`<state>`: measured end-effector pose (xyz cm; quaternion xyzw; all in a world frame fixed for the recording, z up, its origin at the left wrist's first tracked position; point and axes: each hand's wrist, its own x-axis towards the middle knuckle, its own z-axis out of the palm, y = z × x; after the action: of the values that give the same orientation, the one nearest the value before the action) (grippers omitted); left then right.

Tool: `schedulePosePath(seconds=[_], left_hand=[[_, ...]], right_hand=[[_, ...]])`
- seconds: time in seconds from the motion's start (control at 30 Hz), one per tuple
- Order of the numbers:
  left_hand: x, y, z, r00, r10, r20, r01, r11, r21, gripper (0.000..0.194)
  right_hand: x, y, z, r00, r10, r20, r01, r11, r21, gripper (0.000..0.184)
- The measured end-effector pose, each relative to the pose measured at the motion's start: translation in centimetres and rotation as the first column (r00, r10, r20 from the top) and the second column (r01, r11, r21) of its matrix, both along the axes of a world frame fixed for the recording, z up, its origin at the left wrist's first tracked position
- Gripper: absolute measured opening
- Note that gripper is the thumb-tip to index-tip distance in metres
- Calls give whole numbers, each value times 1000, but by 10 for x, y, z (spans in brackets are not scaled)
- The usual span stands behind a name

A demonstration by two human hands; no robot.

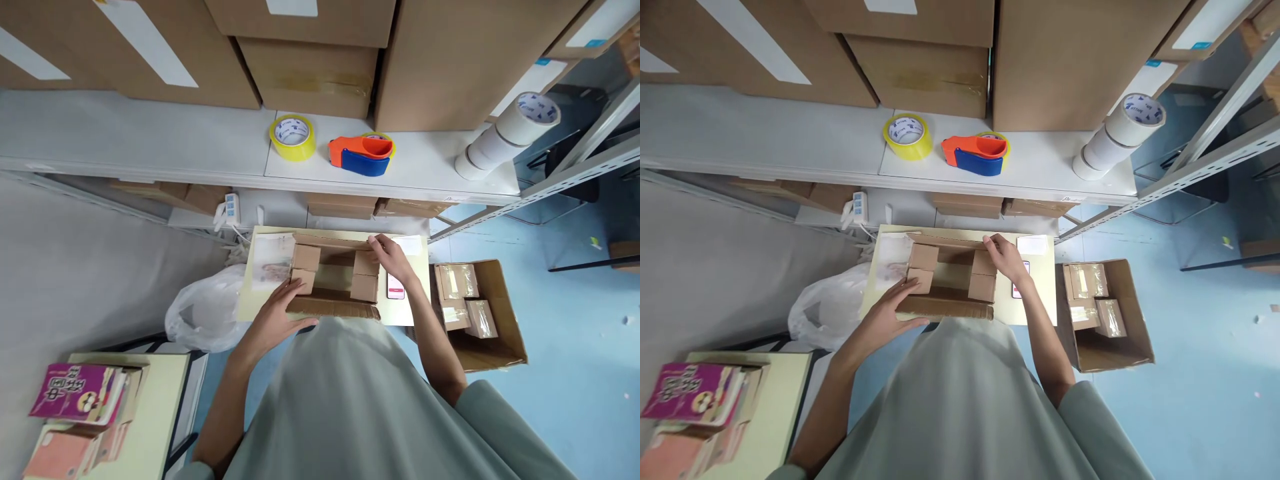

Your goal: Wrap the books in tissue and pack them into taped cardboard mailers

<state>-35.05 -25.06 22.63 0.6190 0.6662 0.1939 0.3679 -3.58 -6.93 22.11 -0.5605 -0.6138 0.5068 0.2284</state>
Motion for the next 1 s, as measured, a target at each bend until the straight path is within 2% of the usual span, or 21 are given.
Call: schedulePosePath(seconds=[0.1,0.23,0.37,0.43,0.53,0.63,0.77,0.93,1.0], left_hand=[[-11,11,-4,999,53,4,-53,998,17,75],[-20,34,-13,986,165,38,-168,978,123,57],[-18,55,-27,965,256,46,-260,949,176,71],[-15,62,-33,974,213,75,-223,957,185,74],[-11,67,-40,985,110,130,-134,971,197,63],[-8,67,-45,979,106,173,-136,976,171,55],[-6,65,-45,965,164,204,-198,967,158,57],[-2,66,-34,961,172,216,-216,956,199,57],[0,66,-34,962,179,206,-220,956,196,56]], right_hand=[[8,-4,0,998,48,32,-49,997,59,53],[20,-12,-7,989,59,138,-82,982,172,47],[29,-28,-19,978,-48,202,13,985,171,54],[29,-41,-25,977,-123,171,103,987,125,64],[21,-65,-33,971,-224,86,220,974,60,75],[5,-88,-37,959,-282,44,280,959,43,75],[-10,-100,-29,945,-313,96,302,947,113,64],[-7,-85,-6,927,-360,106,336,922,194,55],[-5,-77,-3,920,-382,82,357,908,218,55]])
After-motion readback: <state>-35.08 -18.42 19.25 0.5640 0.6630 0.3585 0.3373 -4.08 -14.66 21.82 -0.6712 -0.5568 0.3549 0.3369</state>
